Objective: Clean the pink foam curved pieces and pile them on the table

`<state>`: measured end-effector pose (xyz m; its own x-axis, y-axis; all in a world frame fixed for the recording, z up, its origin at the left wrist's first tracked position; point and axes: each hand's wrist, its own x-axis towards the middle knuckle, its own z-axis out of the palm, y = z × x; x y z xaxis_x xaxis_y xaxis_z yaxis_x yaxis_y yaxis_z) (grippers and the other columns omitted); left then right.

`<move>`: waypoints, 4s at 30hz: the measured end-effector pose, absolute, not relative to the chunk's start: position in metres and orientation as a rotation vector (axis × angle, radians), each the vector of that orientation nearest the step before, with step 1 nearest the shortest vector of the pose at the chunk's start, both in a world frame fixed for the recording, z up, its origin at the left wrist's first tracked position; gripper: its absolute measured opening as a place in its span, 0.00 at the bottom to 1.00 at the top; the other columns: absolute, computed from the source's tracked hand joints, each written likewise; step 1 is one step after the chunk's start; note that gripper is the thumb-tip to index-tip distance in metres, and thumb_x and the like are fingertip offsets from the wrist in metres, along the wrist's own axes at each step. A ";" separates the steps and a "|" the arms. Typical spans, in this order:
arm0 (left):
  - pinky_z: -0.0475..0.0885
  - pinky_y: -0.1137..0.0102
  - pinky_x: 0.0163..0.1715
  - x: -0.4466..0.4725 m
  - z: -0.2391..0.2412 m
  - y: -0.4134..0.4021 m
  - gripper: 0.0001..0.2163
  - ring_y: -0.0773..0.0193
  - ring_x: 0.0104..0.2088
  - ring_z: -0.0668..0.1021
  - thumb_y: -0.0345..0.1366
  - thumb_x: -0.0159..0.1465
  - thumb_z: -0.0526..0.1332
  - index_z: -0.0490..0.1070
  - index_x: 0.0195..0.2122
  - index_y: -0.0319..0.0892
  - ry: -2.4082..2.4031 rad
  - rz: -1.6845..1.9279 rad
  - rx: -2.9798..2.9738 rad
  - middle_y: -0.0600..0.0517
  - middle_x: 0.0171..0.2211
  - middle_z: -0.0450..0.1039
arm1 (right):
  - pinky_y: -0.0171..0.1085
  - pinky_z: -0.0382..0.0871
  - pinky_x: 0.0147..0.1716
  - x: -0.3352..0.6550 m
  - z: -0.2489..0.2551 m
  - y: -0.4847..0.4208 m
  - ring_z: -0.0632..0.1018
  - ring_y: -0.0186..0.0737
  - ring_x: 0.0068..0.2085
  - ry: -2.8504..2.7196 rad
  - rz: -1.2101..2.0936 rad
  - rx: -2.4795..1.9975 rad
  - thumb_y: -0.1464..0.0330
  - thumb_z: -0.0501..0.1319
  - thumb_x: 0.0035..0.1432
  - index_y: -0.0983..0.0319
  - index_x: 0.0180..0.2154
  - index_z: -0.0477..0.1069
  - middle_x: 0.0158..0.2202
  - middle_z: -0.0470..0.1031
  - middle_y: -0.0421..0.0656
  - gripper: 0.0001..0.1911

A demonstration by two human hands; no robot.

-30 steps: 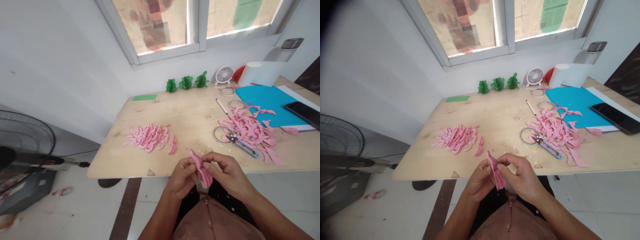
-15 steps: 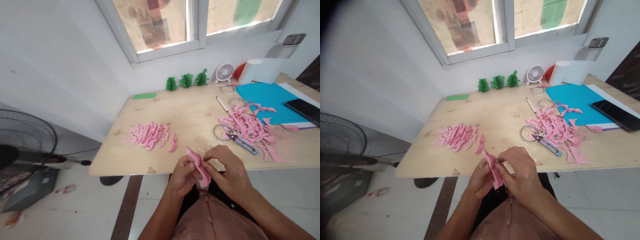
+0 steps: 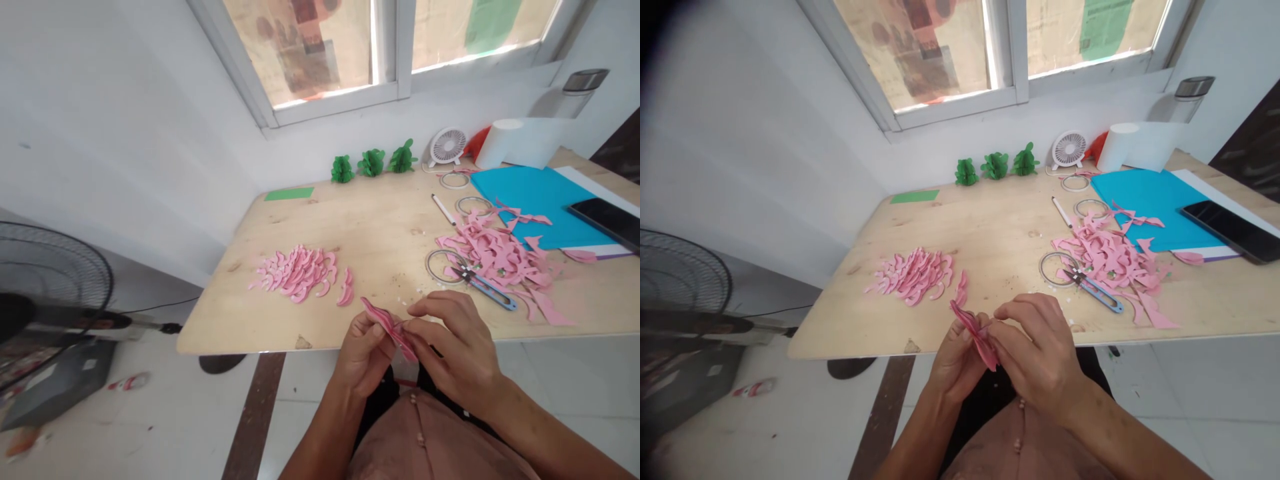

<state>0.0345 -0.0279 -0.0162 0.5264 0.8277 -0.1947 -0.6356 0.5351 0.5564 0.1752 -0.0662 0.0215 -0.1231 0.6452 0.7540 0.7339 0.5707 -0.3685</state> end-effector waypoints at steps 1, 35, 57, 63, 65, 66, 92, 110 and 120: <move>0.68 0.73 0.32 0.034 -0.015 -0.028 0.10 0.70 0.24 0.71 0.36 0.46 0.72 0.71 0.22 0.39 0.478 0.914 0.457 0.56 0.22 0.68 | 0.47 0.69 0.40 0.175 0.021 -0.066 0.74 0.45 0.40 -1.828 -0.106 -1.133 0.76 0.59 0.55 0.60 0.37 0.72 0.36 0.75 0.47 0.08; 0.68 0.67 0.42 0.031 -0.018 -0.033 0.08 0.64 0.32 0.75 0.36 0.48 0.71 0.77 0.26 0.40 0.607 1.072 0.622 0.50 0.28 0.76 | 0.48 0.67 0.39 0.160 0.020 -0.070 0.73 0.47 0.40 -1.678 -0.203 -1.269 0.78 0.61 0.53 0.62 0.34 0.72 0.35 0.76 0.48 0.07; 0.69 0.71 0.35 0.035 -0.017 -0.033 0.05 0.67 0.30 0.74 0.33 0.52 0.68 0.74 0.27 0.39 0.573 1.038 0.523 0.52 0.27 0.73 | 0.46 0.67 0.40 0.165 0.019 -0.071 0.73 0.45 0.39 -1.574 0.029 -1.295 0.78 0.60 0.53 0.61 0.32 0.70 0.34 0.74 0.46 0.07; 0.69 0.71 0.30 0.036 -0.016 -0.032 0.06 0.66 0.27 0.74 0.33 0.51 0.69 0.72 0.26 0.39 0.606 1.060 0.481 0.53 0.24 0.71 | 0.46 0.64 0.44 0.184 0.014 -0.075 0.72 0.45 0.43 -1.502 0.089 -1.398 0.78 0.55 0.57 0.59 0.37 0.67 0.38 0.73 0.46 0.09; 0.69 0.71 0.32 0.037 -0.015 -0.033 0.06 0.67 0.27 0.73 0.32 0.51 0.69 0.73 0.26 0.39 0.607 1.086 0.466 0.53 0.24 0.71 | 0.47 0.63 0.45 0.188 0.012 -0.077 0.72 0.45 0.44 -1.523 0.128 -1.386 0.77 0.54 0.58 0.59 0.37 0.67 0.39 0.72 0.46 0.09; 0.69 0.71 0.32 0.037 -0.014 -0.033 0.06 0.68 0.27 0.73 0.31 0.51 0.69 0.73 0.26 0.39 0.605 1.093 0.464 0.53 0.25 0.71 | 0.47 0.63 0.45 0.190 0.011 -0.078 0.71 0.46 0.44 -1.540 0.158 -1.372 0.77 0.53 0.58 0.59 0.37 0.67 0.40 0.72 0.46 0.09; 0.67 0.72 0.37 0.035 -0.006 -0.034 0.04 0.67 0.29 0.73 0.34 0.53 0.68 0.75 0.26 0.40 0.648 1.107 0.749 0.53 0.25 0.73 | 0.38 0.66 0.34 0.172 0.024 -0.073 0.73 0.39 0.33 -1.615 0.610 -1.409 0.72 0.58 0.57 0.59 0.28 0.68 0.27 0.71 0.39 0.06; 0.70 0.70 0.32 0.037 -0.005 -0.028 0.06 0.68 0.25 0.74 0.34 0.52 0.69 0.74 0.27 0.38 0.572 0.932 0.601 0.53 0.23 0.73 | 0.37 0.69 0.35 0.183 0.025 -0.068 0.75 0.38 0.33 -1.394 1.087 -1.294 0.65 0.56 0.60 0.61 0.31 0.74 0.30 0.76 0.42 0.10; 0.70 0.69 0.35 0.036 -0.014 -0.027 0.07 0.65 0.31 0.75 0.35 0.50 0.70 0.75 0.27 0.39 0.541 0.900 0.568 0.51 0.28 0.74 | 0.37 0.71 0.36 0.174 0.026 -0.072 0.76 0.40 0.38 -1.289 1.070 -1.343 0.70 0.58 0.55 0.61 0.38 0.73 0.35 0.77 0.43 0.08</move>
<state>0.0362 -0.0266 -0.0142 0.5114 0.8370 -0.1948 -0.5647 0.4981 0.6580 0.1740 -0.0718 0.0256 0.0595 0.9980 0.0219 0.1622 0.0119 -0.9867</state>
